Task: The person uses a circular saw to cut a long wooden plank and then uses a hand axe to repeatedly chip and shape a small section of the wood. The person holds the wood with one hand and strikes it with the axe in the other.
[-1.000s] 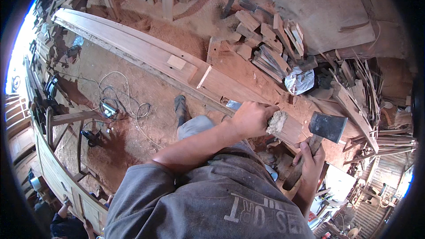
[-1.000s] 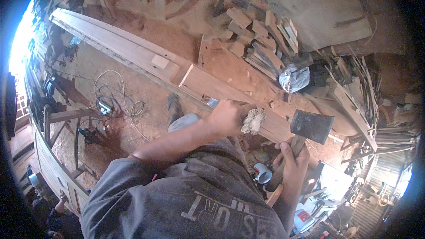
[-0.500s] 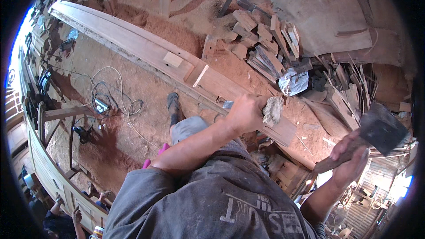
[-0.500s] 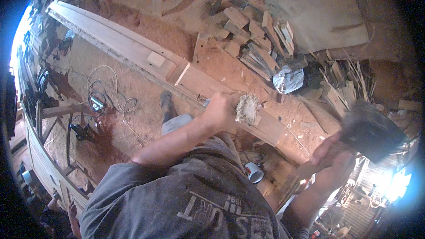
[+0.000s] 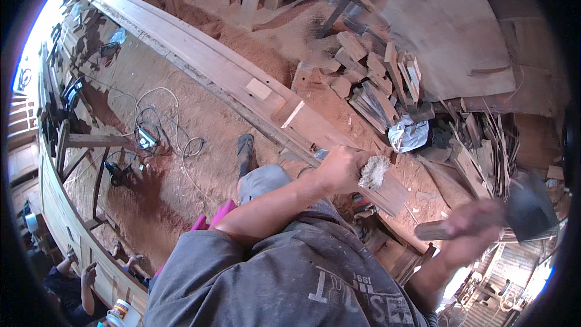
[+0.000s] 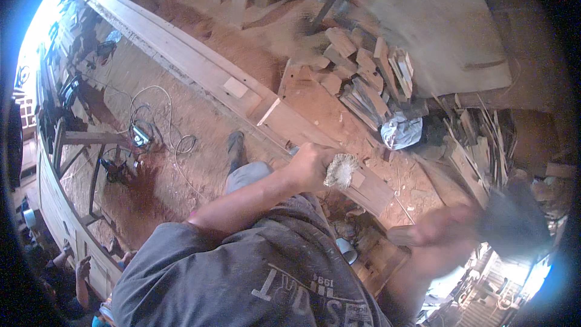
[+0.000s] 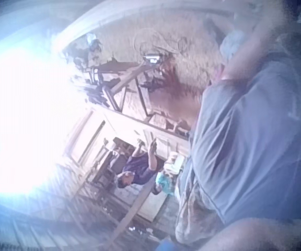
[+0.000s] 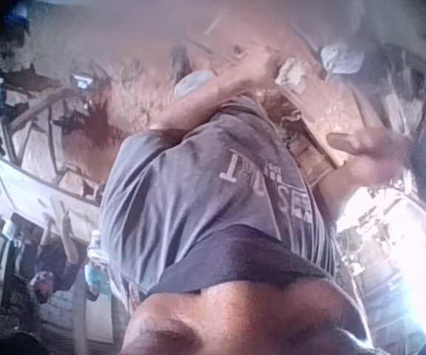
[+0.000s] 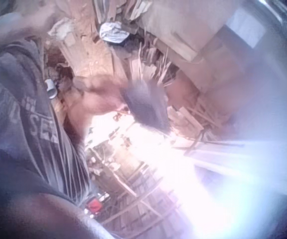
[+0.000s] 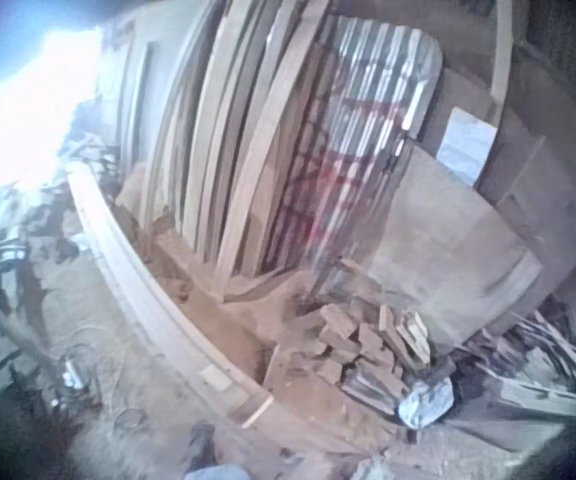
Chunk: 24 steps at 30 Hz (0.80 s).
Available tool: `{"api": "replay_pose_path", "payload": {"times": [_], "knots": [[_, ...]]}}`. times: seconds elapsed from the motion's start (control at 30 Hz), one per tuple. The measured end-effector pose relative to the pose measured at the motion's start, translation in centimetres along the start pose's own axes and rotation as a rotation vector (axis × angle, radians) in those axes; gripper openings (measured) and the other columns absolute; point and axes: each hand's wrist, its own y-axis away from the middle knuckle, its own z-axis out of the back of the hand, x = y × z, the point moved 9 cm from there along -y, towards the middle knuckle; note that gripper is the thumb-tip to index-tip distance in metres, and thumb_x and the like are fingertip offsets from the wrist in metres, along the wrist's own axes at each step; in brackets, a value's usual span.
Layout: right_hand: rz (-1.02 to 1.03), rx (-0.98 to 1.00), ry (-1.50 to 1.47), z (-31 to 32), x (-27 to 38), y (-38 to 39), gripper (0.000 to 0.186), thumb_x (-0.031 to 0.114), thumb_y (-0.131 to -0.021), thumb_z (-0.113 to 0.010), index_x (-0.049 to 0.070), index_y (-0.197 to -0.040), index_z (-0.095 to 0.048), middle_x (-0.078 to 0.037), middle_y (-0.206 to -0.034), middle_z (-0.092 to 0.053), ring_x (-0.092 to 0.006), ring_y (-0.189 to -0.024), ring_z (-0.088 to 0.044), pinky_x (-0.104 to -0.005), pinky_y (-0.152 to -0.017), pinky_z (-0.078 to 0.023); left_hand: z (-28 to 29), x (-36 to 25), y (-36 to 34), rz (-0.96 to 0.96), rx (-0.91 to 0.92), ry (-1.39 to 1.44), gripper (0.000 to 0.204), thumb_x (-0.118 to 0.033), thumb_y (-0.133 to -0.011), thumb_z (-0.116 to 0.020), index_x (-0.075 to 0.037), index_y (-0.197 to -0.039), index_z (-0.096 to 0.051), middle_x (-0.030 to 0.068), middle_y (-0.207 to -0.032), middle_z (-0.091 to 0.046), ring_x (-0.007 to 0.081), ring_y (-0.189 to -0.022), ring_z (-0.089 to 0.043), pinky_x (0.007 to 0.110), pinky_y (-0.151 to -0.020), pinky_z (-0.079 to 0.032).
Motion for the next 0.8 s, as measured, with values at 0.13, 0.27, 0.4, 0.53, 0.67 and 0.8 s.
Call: {"api": "replay_pose_path", "payload": {"times": [0.13, 0.27, 0.4, 0.53, 0.67, 0.8], "knots": [[0.473, 0.226, 0.582, -1.7, -1.8, 3.1, 0.046, 0.054, -0.099, -0.059, 0.008, -0.102, -0.059, -0.001, -0.067, -0.053, -0.0105, -0.059, -0.052, -0.0238, -0.051, -0.043, -0.1, 0.8, -0.1, 0.015, -0.003, -0.033, 0.030, -0.018, -0.066, -0.079, -0.009, -0.092, -0.068, 0.0171, -0.080, -0.068, 0.0400, -0.076, -0.067, 0.046, -0.068, -0.055], [0.193, 0.562, 1.142, -6.0, -9.4, 2.9, 0.036, 0.041, -0.102, -0.060, 0.005, -0.100, -0.061, -0.003, -0.068, -0.058, -0.0099, -0.058, -0.054, -0.0260, -0.052, -0.044, 0.4, 0.7, -0.1, 0.017, -0.024, -0.093, 0.037, -0.016, -0.063, -0.081, -0.008, -0.098, -0.071, 0.0168, -0.082, -0.070, 0.0379, -0.076, -0.069, 0.044, -0.069, -0.056], [-0.174, 0.112, 0.235, 1.4, -4.8, -0.5, 0.041, 0.045, -0.105, -0.052, 0.005, -0.104, -0.061, -0.002, -0.066, -0.054, -0.0100, -0.055, -0.052, -0.0255, -0.048, -0.042, 0.5, 0.4, 0.1, 0.002, -0.058, -0.105, 0.024, -0.020, -0.067, -0.077, -0.010, -0.087, -0.067, 0.0158, -0.076, -0.067, 0.0388, -0.074, -0.067, 0.047, -0.066, -0.053], [0.434, 0.244, 0.512, -0.4, -2.6, 2.2, 0.038, 0.042, -0.105, -0.051, 0.006, -0.098, -0.062, -0.004, -0.067, -0.057, -0.0102, -0.054, -0.053, -0.0272, -0.046, -0.043, 0.3, -0.5, 0.0, 0.003, -0.058, -0.067, 0.023, -0.020, -0.068, -0.076, -0.010, -0.087, -0.067, 0.0152, -0.076, -0.067, 0.0377, -0.073, -0.067, 0.047, -0.064, -0.053], [-0.156, 0.536, 0.941, -3.0, -13.3, 3.6, 0.037, 0.039, -0.106, -0.051, 0.006, -0.091, -0.062, -0.007, -0.068, -0.060, -0.0104, -0.053, -0.055, -0.0290, -0.045, -0.044, -0.6, -0.2, 0.1, -0.035, -0.028, -0.230, 0.024, -0.024, -0.070, -0.074, -0.011, -0.089, -0.067, 0.0139, -0.077, -0.068, 0.0363, -0.073, -0.069, 0.047, -0.064, -0.055], [-0.197, 0.340, 0.640, 0.9, -13.0, 4.0, 0.035, 0.035, -0.109, -0.047, 0.006, -0.092, -0.054, -0.002, -0.064, -0.052, -0.0090, -0.047, -0.048, -0.0259, -0.042, -0.041, -6.0, 1.3, 1.1, -0.016, 0.207, -0.454, 0.023, -0.024, -0.073, -0.070, -0.012, -0.092, -0.066, 0.0128, -0.079, -0.070, 0.0357, -0.076, -0.071, 0.047, -0.066, -0.057]]}}
